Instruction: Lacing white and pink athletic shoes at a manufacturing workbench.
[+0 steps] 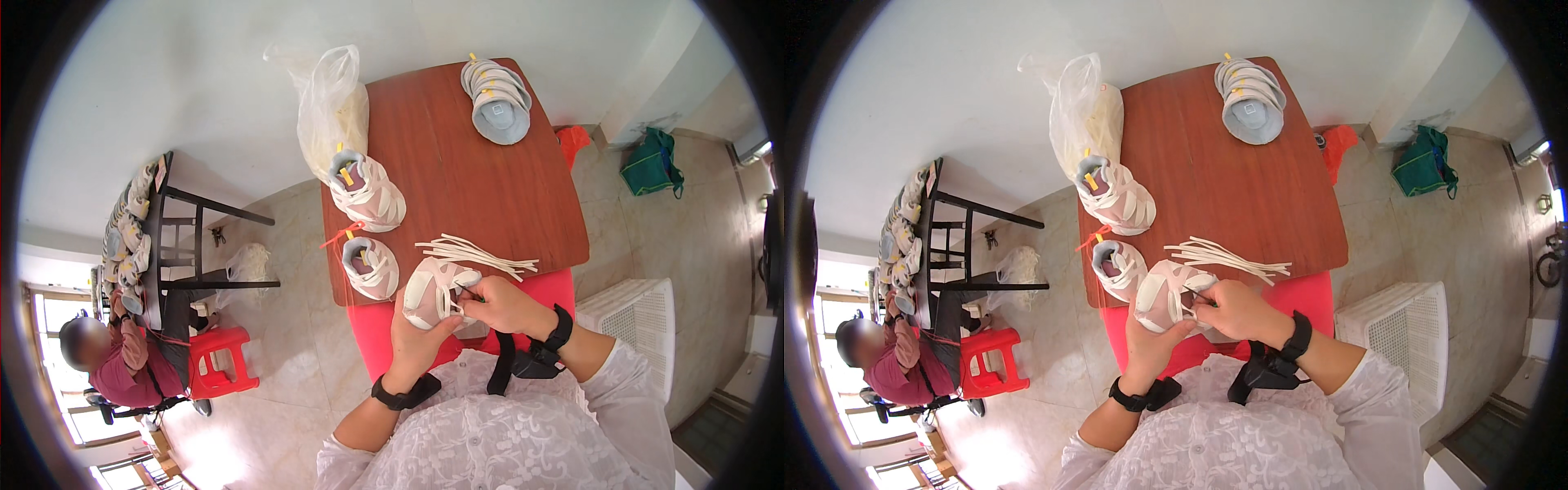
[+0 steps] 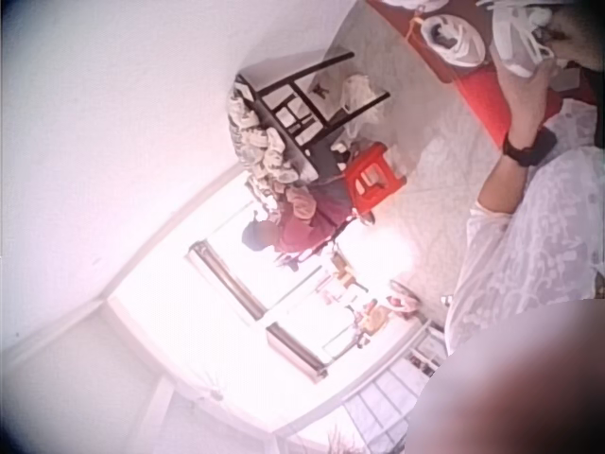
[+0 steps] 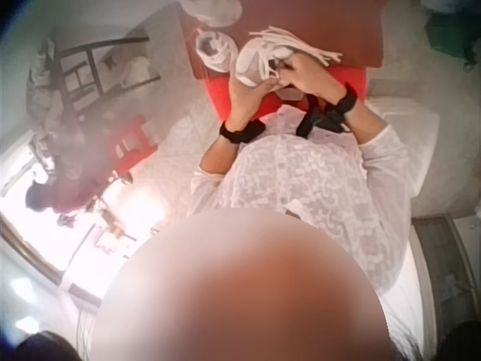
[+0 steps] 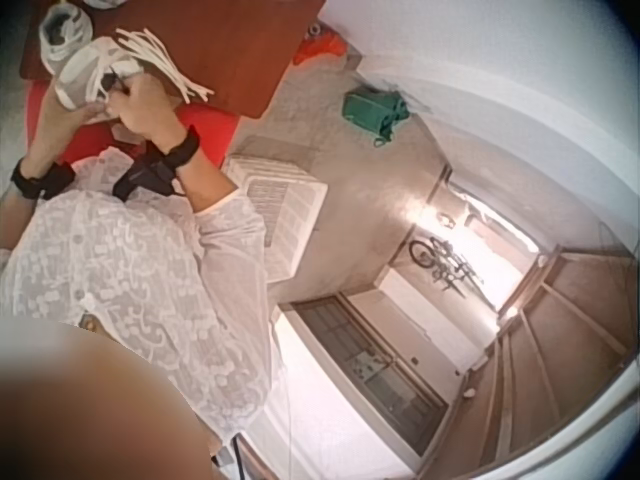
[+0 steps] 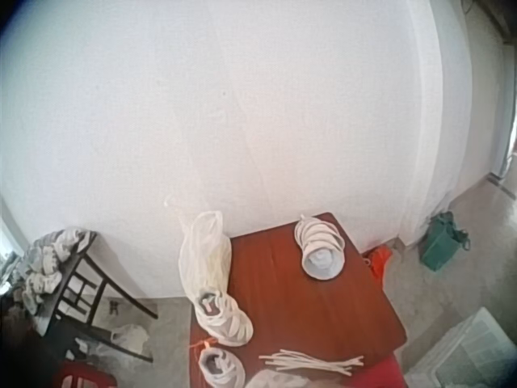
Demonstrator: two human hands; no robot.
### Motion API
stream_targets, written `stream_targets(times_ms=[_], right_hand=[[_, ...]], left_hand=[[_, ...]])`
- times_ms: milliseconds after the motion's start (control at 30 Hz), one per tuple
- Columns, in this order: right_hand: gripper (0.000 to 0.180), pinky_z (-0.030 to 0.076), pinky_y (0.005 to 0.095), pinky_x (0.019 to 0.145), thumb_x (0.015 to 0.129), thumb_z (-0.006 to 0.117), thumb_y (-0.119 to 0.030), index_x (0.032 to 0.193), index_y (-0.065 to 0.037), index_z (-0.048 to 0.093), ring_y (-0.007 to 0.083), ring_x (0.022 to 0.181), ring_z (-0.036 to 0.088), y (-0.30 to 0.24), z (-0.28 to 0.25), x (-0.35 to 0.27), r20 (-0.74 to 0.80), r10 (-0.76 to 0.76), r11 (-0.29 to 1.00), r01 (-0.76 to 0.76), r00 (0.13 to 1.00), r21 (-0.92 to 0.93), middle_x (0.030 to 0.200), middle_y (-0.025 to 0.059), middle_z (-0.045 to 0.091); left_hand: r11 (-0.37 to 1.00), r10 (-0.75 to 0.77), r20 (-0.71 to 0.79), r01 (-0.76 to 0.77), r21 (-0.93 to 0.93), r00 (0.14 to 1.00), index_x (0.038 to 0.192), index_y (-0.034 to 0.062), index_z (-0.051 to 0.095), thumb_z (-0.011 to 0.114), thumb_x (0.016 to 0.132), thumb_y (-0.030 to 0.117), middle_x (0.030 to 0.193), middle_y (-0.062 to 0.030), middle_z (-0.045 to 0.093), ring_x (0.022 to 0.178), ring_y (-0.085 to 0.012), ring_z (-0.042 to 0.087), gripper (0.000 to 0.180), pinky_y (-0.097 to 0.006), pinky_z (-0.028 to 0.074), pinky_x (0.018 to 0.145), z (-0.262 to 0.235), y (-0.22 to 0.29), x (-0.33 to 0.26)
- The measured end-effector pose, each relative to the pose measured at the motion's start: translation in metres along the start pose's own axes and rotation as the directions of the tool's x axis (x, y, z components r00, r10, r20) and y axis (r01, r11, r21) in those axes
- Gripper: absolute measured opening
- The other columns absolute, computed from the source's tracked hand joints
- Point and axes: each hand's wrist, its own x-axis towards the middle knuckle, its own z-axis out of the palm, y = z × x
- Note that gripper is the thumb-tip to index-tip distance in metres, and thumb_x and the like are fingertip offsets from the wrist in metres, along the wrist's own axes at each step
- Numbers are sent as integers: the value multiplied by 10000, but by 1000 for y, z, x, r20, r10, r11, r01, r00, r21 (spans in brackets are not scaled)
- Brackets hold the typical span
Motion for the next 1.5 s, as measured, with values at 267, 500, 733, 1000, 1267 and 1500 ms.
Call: stream_targets(times_ms=[267,500,733,1000,1267,1500], right_hand=[[180,460,444,591,830,563,-144,830,19,640,377,660,626,-6,15,-2,-251,-91,990,61,964,-126,717,225,624],[159,464,407,590,856,573,-88,947,33,620,325,638,614,-18,18,-12,-322,-78,996,63,944,-58,751,201,639],[144,465,395,564,819,600,-68,936,13,616,389,663,613,-16,28,-15,-477,-336,927,198,812,-317,760,205,633],[84,468,413,588,848,590,-63,900,1,571,356,669,624,7,40,-5,-621,-154,988,105,769,-115,744,190,624],[90,458,353,557,875,600,-57,865,26,568,273,609,621,-16,22,-8,-496,-159,984,181,854,-4,709,156,625],[138,489,310,577,854,645,-63,967,13,620,237,622,601,-20,20,-12,-512,-336,940,318,791,-125,742,112,618]], left_hand=[[998,33,27,-35,49,999,1225,-8,483,811,725,20,1119,-88,632,1019,-144,603,598,-306,505,879,-1,7,3],[995,14,-8,-15,-98,1000,1246,-18,487,793,753,4,1145,-91,631,1016,-139,610,581,-293,519,862,-5,5,-1],[995,-11,19,13,-98,1000,1186,-33,570,776,795,24,1073,-82,677,965,-126,626,446,-287,518,837,-4,-4,-5],[992,-11,13,12,-128,1000,1212,-25,562,759,817,32,1104,-75,666,978,-129,622,445,-290,517,848,0,-3,-9],[942,28,-34,-37,-334,999,1331,-19,468,730,828,15,1228,-100,601,1087,-193,600,569,-332,496,926,-11,-16,-4],[939,75,-46,-86,-332,996,1341,-17,462,745,828,49,1247,-96,592,1099,-188,591,589,-341,496,929,-13,-16,-1]])
